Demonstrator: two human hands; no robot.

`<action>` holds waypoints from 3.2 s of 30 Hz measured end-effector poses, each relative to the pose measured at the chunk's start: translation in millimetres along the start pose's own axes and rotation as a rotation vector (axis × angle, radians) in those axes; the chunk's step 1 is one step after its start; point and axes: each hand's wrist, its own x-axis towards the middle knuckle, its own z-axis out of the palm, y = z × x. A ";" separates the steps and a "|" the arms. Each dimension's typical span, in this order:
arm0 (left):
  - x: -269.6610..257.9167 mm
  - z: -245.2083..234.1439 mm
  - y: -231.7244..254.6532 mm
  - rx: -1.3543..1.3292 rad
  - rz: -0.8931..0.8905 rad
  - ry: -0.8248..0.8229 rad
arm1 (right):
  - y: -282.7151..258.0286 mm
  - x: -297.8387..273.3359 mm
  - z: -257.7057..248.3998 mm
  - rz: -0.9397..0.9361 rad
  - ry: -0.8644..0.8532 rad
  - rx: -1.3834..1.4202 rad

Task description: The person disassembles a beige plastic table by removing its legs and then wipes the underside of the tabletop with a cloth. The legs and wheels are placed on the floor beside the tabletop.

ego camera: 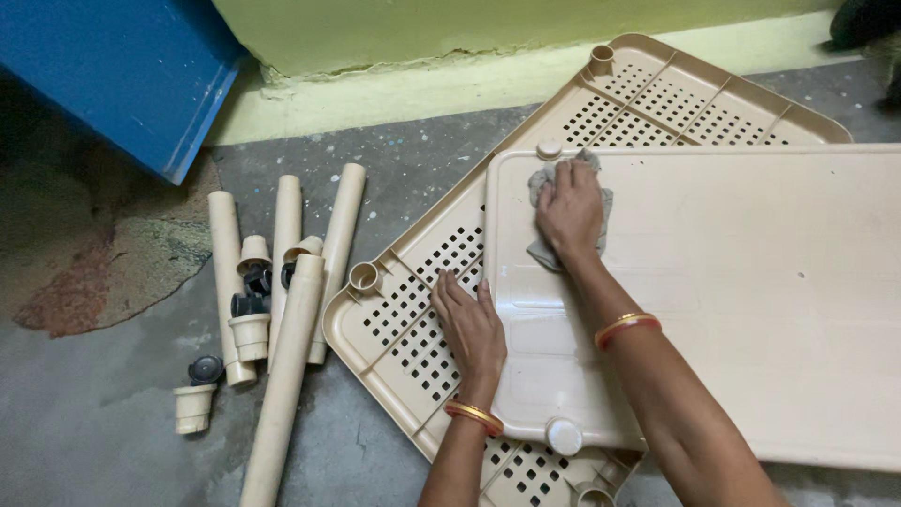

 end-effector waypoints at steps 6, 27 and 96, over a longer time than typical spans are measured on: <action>-2.7 3.7 -0.5 -0.041 0.014 -0.046 | -28.8 5.5 28.8 -0.116 -0.141 -0.010; -9.6 17.3 -9.1 -0.169 0.011 0.109 | -54.4 -57.9 -31.0 -0.477 -0.657 0.162; -5.4 60.7 37.7 0.067 0.147 -0.244 | 24.2 -173.6 -203.0 -0.368 -0.698 0.024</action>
